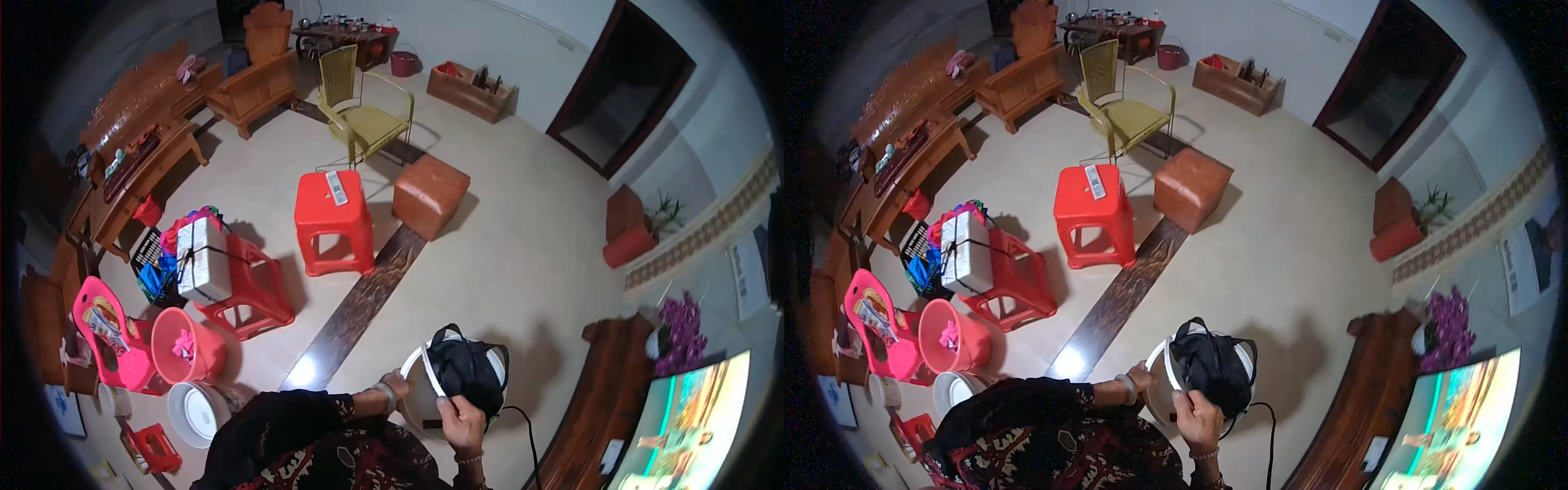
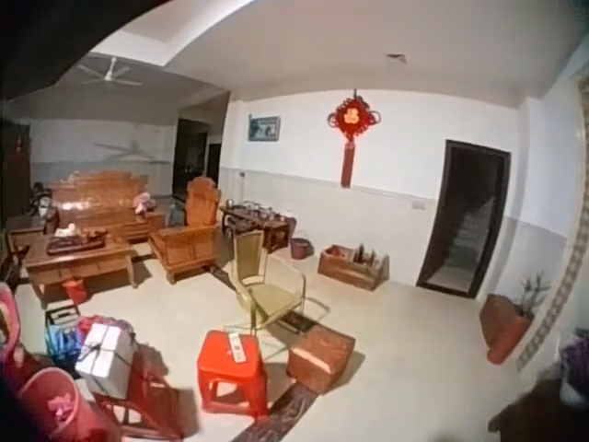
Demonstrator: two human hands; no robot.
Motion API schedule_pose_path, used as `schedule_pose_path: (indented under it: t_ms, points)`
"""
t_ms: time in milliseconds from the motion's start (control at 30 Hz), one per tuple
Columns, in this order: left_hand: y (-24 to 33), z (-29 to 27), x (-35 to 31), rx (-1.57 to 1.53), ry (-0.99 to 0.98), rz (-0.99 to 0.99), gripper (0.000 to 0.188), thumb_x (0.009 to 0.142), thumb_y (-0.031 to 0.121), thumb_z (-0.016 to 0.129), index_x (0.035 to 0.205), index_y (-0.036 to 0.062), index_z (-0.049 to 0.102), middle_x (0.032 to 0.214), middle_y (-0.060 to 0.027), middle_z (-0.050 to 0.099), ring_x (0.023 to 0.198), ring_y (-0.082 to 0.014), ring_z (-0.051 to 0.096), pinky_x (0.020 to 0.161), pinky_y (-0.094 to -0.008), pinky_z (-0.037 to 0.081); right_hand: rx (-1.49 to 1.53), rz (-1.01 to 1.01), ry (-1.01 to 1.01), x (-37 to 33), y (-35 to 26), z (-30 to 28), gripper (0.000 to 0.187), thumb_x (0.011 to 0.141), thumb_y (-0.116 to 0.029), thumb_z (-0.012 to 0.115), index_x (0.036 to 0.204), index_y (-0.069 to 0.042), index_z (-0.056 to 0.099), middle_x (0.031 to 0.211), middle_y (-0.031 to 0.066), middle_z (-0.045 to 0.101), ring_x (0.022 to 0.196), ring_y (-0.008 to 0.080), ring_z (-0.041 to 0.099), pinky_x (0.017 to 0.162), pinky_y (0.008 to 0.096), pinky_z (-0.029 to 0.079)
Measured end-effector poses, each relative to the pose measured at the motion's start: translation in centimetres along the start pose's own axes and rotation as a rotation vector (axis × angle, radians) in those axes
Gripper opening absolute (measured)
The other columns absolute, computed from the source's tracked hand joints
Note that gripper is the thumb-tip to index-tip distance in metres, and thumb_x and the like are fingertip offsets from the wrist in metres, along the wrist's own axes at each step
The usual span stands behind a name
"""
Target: Organizing umbrellas and buckets, then sorting small objects on the floor.
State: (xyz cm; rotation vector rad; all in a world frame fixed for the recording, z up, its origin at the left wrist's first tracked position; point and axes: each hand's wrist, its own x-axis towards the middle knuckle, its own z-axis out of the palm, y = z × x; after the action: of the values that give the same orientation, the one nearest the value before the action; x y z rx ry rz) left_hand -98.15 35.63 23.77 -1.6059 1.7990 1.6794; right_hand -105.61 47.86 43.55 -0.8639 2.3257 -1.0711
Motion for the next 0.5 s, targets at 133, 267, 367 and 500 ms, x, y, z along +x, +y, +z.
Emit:
schedule_pose_path:
  t_ms: [133,267,367,500]
  points:
    - [9.4,1.8,4.5,-0.046,-0.009,0.026,0.052,0.067,0.018,0.065,0.114,0.0019,0.046,0.103,-0.0195,0.058,0.091,-0.0318,0.058,0.071,-0.0432,0.051,-0.011,-0.066,0.031,9.0,-0.2,-5.1,0.023,0.081,-0.018,0.06,0.07,0.002,0.055,0.051,0.0155,0.044,0.044,0.0137,0.04,0.045,0.0304,0.037]
    - [14.2,5.3,12.1,-0.246,-0.062,0.027,0.054,0.069,0.019,0.065,0.115,0.003,0.042,0.101,-0.0206,0.057,0.084,-0.0336,0.06,0.06,-0.0444,0.053,-0.052,-0.064,0.036,18.0,-0.9,-9.2,0.028,0.079,-0.025,0.061,0.064,-0.002,0.053,0.054,0.0188,0.049,0.049,0.0355,0.052,0.045,0.0383,0.039]
    - [20.9,6.3,15.7,-0.334,-0.144,0.051,0.059,0.071,0.021,0.064,0.117,0.0015,0.033,0.092,-0.0218,0.057,0.07,-0.0351,0.061,0.043,-0.0437,0.051,-0.159,-0.2,0.035,26.3,1.5,-12.2,0.029,0.081,-0.026,0.058,0.065,-0.002,0.053,0.056,0.0191,0.051,0.05,0.036,0.052,0.045,0.0392,0.04]
    - [28.5,6.6,19.8,-0.372,-0.071,0.049,0.046,0.07,0.022,0.065,0.104,-0.0018,0.046,0.089,-0.0218,0.059,0.072,-0.0344,0.061,0.054,-0.0413,0.051,-0.207,-0.387,-0.094,35.7,2.3,-16.2,0.03,0.084,-0.027,0.056,0.066,-0.003,0.054,0.056,0.0192,0.051,0.052,0.0365,0.053,0.046,0.0399,0.04]
